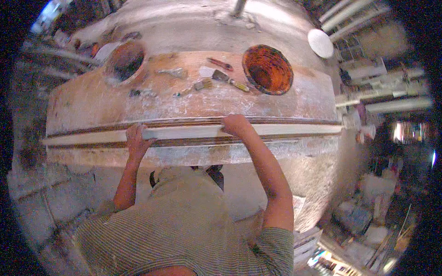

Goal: The person applies a liquid finish to a long white wooden molding using a brush, then wipes the surface with a cloth. They also mix a dark substance in a bucket and pour a yellow liquid into it before continuing to work on the molding.

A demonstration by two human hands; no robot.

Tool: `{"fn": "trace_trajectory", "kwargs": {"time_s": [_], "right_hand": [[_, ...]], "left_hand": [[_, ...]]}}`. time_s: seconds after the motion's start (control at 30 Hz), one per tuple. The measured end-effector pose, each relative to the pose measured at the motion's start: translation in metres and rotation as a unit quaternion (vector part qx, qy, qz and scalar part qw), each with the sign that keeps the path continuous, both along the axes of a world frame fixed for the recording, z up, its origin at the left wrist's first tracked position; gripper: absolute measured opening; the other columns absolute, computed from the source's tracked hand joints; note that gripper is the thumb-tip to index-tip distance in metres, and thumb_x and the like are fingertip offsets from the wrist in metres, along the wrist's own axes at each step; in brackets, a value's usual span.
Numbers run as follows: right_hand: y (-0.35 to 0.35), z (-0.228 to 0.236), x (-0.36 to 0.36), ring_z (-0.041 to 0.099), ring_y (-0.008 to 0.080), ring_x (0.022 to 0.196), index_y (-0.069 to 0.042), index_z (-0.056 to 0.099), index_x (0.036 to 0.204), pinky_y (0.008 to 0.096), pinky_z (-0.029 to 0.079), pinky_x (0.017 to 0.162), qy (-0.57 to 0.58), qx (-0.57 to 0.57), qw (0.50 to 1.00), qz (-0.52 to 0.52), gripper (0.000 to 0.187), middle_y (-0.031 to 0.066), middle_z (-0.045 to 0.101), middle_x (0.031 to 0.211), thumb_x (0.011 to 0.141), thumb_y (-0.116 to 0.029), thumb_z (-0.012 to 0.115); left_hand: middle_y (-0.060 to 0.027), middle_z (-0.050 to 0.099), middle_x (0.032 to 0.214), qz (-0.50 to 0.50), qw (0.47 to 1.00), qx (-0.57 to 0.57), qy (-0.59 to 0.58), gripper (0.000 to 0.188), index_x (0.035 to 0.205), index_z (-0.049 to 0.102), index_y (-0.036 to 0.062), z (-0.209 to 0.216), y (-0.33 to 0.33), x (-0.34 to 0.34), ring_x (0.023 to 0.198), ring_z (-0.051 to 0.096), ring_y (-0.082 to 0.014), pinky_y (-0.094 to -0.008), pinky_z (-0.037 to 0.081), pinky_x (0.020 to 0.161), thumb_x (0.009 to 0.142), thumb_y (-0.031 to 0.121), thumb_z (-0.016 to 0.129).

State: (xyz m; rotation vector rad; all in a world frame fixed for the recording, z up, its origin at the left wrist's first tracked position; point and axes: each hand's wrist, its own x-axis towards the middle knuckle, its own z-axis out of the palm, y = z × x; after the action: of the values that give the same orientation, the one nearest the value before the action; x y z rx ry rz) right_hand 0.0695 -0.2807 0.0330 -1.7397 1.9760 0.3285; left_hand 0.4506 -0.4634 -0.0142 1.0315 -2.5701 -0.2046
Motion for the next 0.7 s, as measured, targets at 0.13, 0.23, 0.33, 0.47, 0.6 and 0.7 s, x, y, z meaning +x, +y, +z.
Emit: {"fn": "trace_trajectory", "kwargs": {"time_s": [0.13,0.23,0.33,0.47,0.6,0.7], "right_hand": [[0.021,-0.013,-0.008,0.066,0.0374,0.078,-0.006,0.067,0.087,0.0493,0.052,0.071,-0.022,-0.045,0.996,0.068,0.029,0.0194,0.067,0.08,0.087,-0.034,0.061],[0.028,-0.01,-0.002,0.066,0.0378,0.076,-0.006,0.065,0.09,0.05,0.052,0.068,-0.014,-0.049,0.994,0.092,0.022,0.0193,0.067,0.079,0.086,-0.026,0.058],[0.022,0.008,0.014,0.067,0.037,0.074,-0.007,0.064,0.09,0.0496,0.053,0.066,-0.014,-0.073,0.991,0.114,0.017,0.0191,0.067,0.079,0.085,-0.021,0.055],[0.035,0.006,0.018,0.067,0.0348,0.074,-0.007,0.063,0.091,0.0476,0.051,0.066,0.021,-0.067,0.991,0.118,0.014,0.0175,0.067,0.077,0.084,-0.019,0.058],[0.047,0.017,0.023,0.067,0.0333,0.073,-0.007,0.062,0.09,0.0475,0.051,0.065,0.03,-0.078,0.99,0.114,0.012,0.0162,0.068,0.077,0.083,-0.015,0.057],[0.049,0.043,0.035,0.067,0.0329,0.071,-0.007,0.06,0.09,0.0481,0.05,0.064,0.048,-0.064,0.99,0.113,0.011,0.0152,0.067,0.074,0.083,-0.014,0.056]], "left_hand": [[-0.0123,0.052,0.115,0.038,0.997,0.004,0.071,0.065,0.117,0.054,0.0086,0.017,0.015,-0.003,0.119,0.044,-0.0332,-0.0483,0.031,0.105,0.064,0.026,0.085],[-0.0136,0.049,0.117,0.237,0.938,0.03,0.249,0.062,0.125,0.047,0.0056,0.018,0.028,-0.004,0.119,0.043,-0.031,-0.0468,0.031,0.105,0.075,0.026,0.079],[-0.0136,0.047,0.116,0.47,0.659,0.194,0.554,0.062,0.133,0.036,0.0005,-0.075,0.019,0.02,0.115,0.044,-0.0264,-0.0412,0.033,0.104,0.092,0.039,0.062],[-0.0115,0.044,0.135,0.407,0.486,0.292,0.716,0.072,0.14,0.033,0.0029,-0.06,0.023,-0.009,0.124,0.042,-0.0244,-0.038,0.031,0.108,0.095,0.057,0.044],[-0.008,0.049,0.132,0.301,0.392,0.314,0.811,0.065,0.134,0.044,0.0068,-0.041,0.025,-0.025,0.119,0.047,-0.0244,-0.041,0.034,0.107,0.095,0.058,0.045],[-0.0052,0.055,0.118,0.279,0.274,0.363,0.846,0.056,0.122,0.053,0.0077,-0.064,0.024,-0.014,0.103,0.053,-0.0222,-0.0422,0.039,0.102,0.094,0.056,0.048]]}}
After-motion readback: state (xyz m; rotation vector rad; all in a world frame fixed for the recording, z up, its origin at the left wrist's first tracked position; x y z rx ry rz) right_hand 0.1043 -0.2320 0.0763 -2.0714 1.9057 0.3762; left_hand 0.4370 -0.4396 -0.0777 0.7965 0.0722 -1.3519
